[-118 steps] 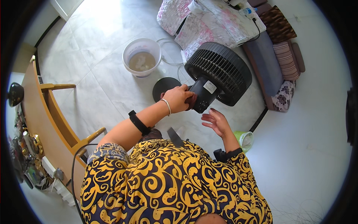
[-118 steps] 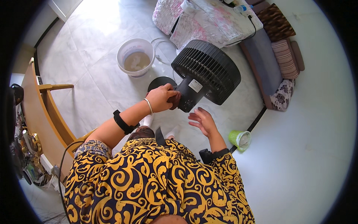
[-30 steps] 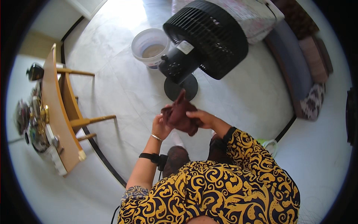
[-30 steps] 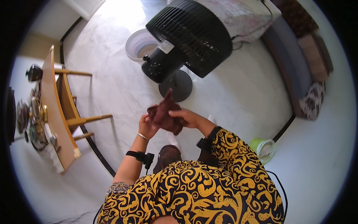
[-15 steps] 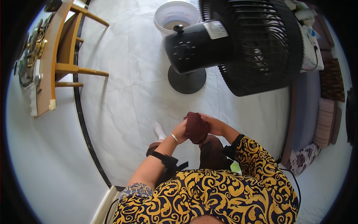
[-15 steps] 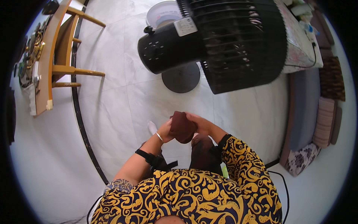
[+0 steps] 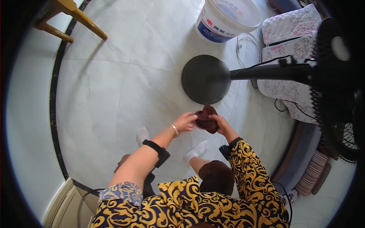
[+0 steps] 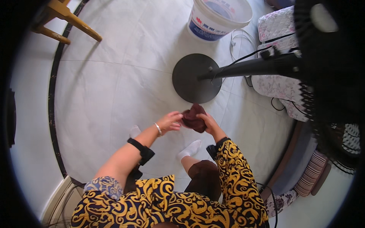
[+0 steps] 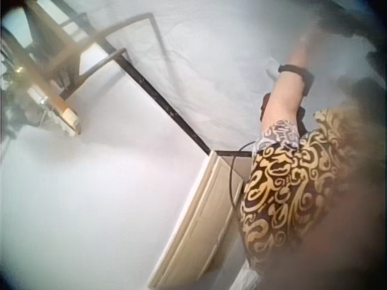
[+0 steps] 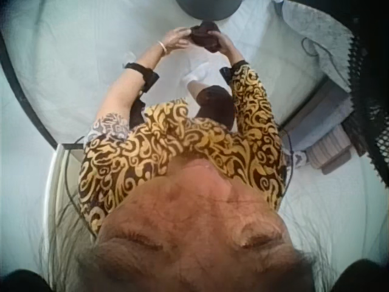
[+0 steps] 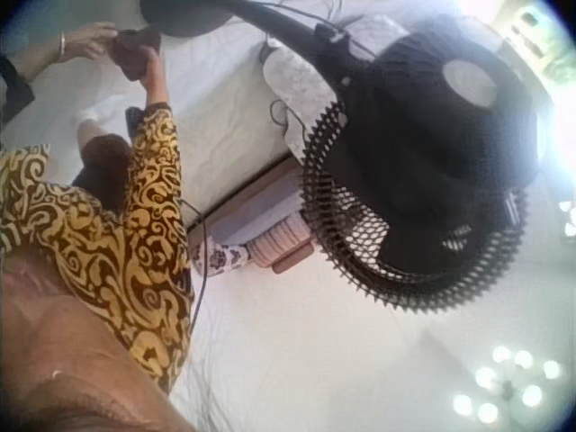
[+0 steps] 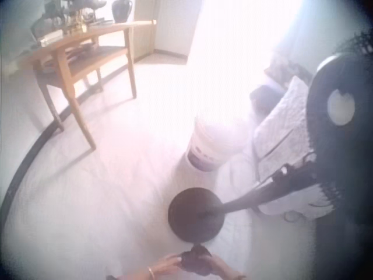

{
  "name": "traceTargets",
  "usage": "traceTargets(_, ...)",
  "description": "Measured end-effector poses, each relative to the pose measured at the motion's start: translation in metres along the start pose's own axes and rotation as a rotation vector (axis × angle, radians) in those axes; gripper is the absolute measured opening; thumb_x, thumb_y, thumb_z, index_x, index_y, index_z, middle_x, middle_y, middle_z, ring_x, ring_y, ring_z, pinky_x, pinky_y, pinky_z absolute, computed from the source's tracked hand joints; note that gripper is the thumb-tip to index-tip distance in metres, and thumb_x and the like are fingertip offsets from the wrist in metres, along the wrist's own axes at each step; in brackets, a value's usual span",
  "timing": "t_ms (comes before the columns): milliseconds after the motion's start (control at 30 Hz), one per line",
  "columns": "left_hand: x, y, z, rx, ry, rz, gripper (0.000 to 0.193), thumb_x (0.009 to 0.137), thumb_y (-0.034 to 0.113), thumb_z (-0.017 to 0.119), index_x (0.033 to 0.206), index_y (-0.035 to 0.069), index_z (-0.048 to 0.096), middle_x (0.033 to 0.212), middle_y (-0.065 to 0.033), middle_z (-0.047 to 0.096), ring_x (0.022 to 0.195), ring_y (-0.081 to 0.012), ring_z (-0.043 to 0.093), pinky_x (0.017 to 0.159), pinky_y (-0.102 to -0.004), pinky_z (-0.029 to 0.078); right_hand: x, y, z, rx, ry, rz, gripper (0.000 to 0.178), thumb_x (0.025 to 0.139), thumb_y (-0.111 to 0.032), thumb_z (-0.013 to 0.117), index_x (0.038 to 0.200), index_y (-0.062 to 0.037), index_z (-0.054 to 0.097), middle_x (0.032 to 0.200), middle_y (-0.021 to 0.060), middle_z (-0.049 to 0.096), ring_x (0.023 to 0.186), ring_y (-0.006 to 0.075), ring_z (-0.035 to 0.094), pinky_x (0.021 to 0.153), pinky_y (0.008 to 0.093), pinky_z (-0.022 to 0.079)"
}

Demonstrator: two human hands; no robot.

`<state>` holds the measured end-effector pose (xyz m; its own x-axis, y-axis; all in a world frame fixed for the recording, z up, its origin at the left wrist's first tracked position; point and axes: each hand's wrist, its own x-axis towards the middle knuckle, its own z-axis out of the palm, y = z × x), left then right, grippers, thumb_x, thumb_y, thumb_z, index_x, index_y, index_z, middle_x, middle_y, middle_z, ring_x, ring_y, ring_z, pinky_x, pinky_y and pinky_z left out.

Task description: The recorder is cleaning a black electric fan using a red cloth and a bucket of water.

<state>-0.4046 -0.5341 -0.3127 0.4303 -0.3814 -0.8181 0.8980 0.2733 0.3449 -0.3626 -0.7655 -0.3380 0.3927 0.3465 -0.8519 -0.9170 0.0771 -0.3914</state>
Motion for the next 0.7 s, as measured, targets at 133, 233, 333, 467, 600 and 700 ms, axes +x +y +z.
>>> traceTargets(133,0.031,-0.035,-0.014,0.009,0.120,0.130,0.060,0.082,0.036,0.059,0.129,0.008,0.035,0.108,-0.0128,0.051,0.091,-0.0226,0.055,0.078,-0.0340,0.049,0.028,-0.003,-0.052,-0.175,0.115,-0.212,0.036,0.073,-0.013,0.062,0.107,-0.0035,0.054,0.100,0.0070,0.059,0.092,0.0188,0.056,0.079,0.0299,0.046)
traceTargets(233,0.048,-0.030,-0.031,-0.023,0.193,0.157,0.052,0.083,0.034,0.057,0.125,0.008,0.040,0.108,-0.0127,0.051,0.090,-0.0226,0.055,0.078,-0.0343,0.049,0.043,-0.019,-0.071,-0.227,0.185,-0.361,0.043,0.071,-0.011,0.064,0.112,-0.0039,0.051,0.102,0.0059,0.057,0.096,0.0178,0.053,0.082,0.0293,0.042)
traceTargets(333,0.060,-0.018,-0.037,0.096,0.206,0.137,0.045,0.084,0.032,0.055,0.120,0.007,0.043,0.104,-0.0111,0.052,0.088,-0.0212,0.054,0.076,-0.0342,0.049,0.047,-0.022,-0.095,-0.059,0.332,-0.556,0.052,0.071,-0.010,0.064,0.119,-0.0052,0.046,0.104,0.0045,0.056,0.097,0.0170,0.051,0.086,0.0290,0.040)
traceTargets(467,0.083,0.008,-0.037,0.204,0.245,0.337,0.042,0.084,0.028,0.054,0.119,0.006,0.046,0.094,-0.0078,0.054,0.082,-0.0186,0.054,0.071,-0.0321,0.049,0.047,-0.034,-0.117,-0.011,0.421,-0.954,0.045,0.073,-0.011,0.062,0.115,-0.0076,0.047,0.101,0.0043,0.056,0.095,0.0163,0.053,0.081,0.0291,0.043)
traceTargets(600,0.111,0.000,-0.038,0.381,0.306,0.442,0.040,0.083,0.025,0.055,0.117,0.006,0.049,0.091,-0.0062,0.055,0.078,-0.0167,0.054,0.068,-0.0304,0.048,0.052,-0.045,-0.122,0.016,0.467,-1.192,0.029,0.079,-0.020,0.059,0.106,-0.0105,0.052,0.091,0.0026,0.057,0.078,0.0155,0.057,0.072,0.0305,0.046)
traceTargets(700,0.124,-0.019,-0.027,0.622,0.348,0.468,0.039,0.081,0.023,0.057,0.115,0.004,0.052,0.089,-0.0052,0.055,0.075,-0.0146,0.053,0.064,-0.0289,0.048,0.057,-0.050,-0.149,0.202,0.446,-1.126,0.033,0.082,-0.022,0.057,0.111,-0.0080,0.051,0.098,0.0037,0.057,0.085,0.0178,0.056,0.075,0.0302,0.046)
